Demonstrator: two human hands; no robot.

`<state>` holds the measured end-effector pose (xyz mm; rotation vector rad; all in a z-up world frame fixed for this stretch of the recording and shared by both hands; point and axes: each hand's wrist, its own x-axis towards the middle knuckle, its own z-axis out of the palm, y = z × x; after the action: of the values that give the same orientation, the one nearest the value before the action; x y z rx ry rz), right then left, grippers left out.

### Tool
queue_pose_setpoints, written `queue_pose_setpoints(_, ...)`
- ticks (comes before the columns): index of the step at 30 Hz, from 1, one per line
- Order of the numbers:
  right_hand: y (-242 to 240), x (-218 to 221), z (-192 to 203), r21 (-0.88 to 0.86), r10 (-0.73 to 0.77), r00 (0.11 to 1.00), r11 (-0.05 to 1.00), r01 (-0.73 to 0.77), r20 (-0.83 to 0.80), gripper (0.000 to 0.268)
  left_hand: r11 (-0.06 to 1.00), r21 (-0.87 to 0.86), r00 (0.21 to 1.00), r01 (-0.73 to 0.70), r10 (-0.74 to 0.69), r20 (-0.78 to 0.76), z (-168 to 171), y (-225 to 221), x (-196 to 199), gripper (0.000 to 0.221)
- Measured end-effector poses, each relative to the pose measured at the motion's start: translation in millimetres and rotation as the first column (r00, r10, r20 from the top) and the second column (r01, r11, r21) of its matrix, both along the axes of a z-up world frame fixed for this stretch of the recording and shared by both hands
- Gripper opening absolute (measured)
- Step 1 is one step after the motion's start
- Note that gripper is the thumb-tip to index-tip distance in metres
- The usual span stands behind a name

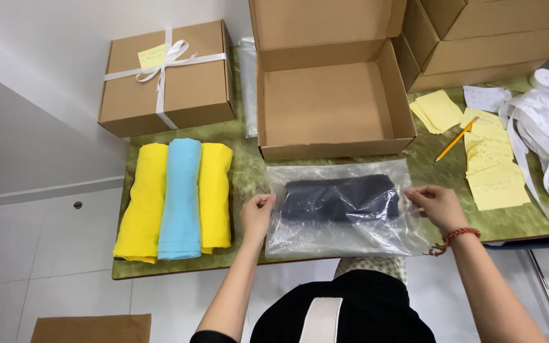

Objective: Packing a garment into a plastic bag and cardboard box, then tying a white ribbon around the box.

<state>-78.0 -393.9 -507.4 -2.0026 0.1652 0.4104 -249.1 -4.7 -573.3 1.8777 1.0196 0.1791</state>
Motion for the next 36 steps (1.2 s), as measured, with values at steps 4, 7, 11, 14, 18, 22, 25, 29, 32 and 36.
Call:
queue_pose_setpoints(4, 10, 21, 55, 0.014, 0.044, 0.999, 0.999, -0.044, 0.012, 0.017, 0.993, -0.109, 0.996, 0.045, -0.035, 0.086, 92, 5, 10, 0.02)
queue_pose_setpoints(7, 21, 47, 84, 0.031, 0.029, 0.994, 0.999, -0.033, 0.102, 0.015, 0.992, -0.099, 0.965, 0.072, -0.044, 0.257, 114, 20, 42, 0.015)
queue_pose_setpoints(11, 39, 98, 101, -0.084, 0.058, 0.954, 0.996, -0.034, 0.294, 0.013, 0.954, 0.23, 0.959, 0.194, -0.234, 0.162, 126, 49, 103, 0.017)
queue_pose_setpoints(14, 53, 165, 73, -0.28, 0.077, 0.937, 0.96, 0.023, 0.342, 0.015, 0.906, 0.353, 0.951, 0.235, -0.289, 0.108, 117, 72, 160, 0.015)
queue_pose_setpoints(18, 82, 237, 36, -0.486, 0.144, 0.907, 0.871, 0.073, 0.395, 0.016, 0.904, 0.345, 0.942, 0.253, -0.311, 0.125, 73, 106, 235, 0.01)
queue_pose_setpoints(22, 117, 266, 26, -0.544, 0.188, 0.914, 0.838, 0.042, 0.36, 0.019, 0.888, 0.36, 0.939, 0.286, -0.335, 0.079, 42, 132, 276, 0.005)
queue_pose_setpoints(25, 135, 294, 10, -0.572, 0.182, 0.922, 0.819, 0.05, 0.341, 0.018, 0.878, 0.376, 0.938, 0.298, -0.342, 0.055, 57, 135, 280, 0.004)
queue_pose_setpoints(29, 154, 306, 6, -0.702, 0.263, 0.91, 0.711, 0.041, 0.32, 0.015, 0.763, 0.548, 0.937, 0.343, -0.321, -0.139, 81, 130, 284, 0.007)
queue_pose_setpoints(32, 164, 310, 2, -0.756, 0.329, 0.893, 0.654, 0.018, 0.306, 0.017, 0.692, 0.636, 0.94, 0.341, -0.264, -0.217, 60, 134, 291, 0.008)
queue_pose_setpoints(36, 152, 350, -37, -0.769, 0.344, 0.861, 0.634, 0.082, 0.375, 0.019, 0.739, 0.605, 0.954, 0.297, -0.2, -0.224, 48, 132, 284, 0.039)
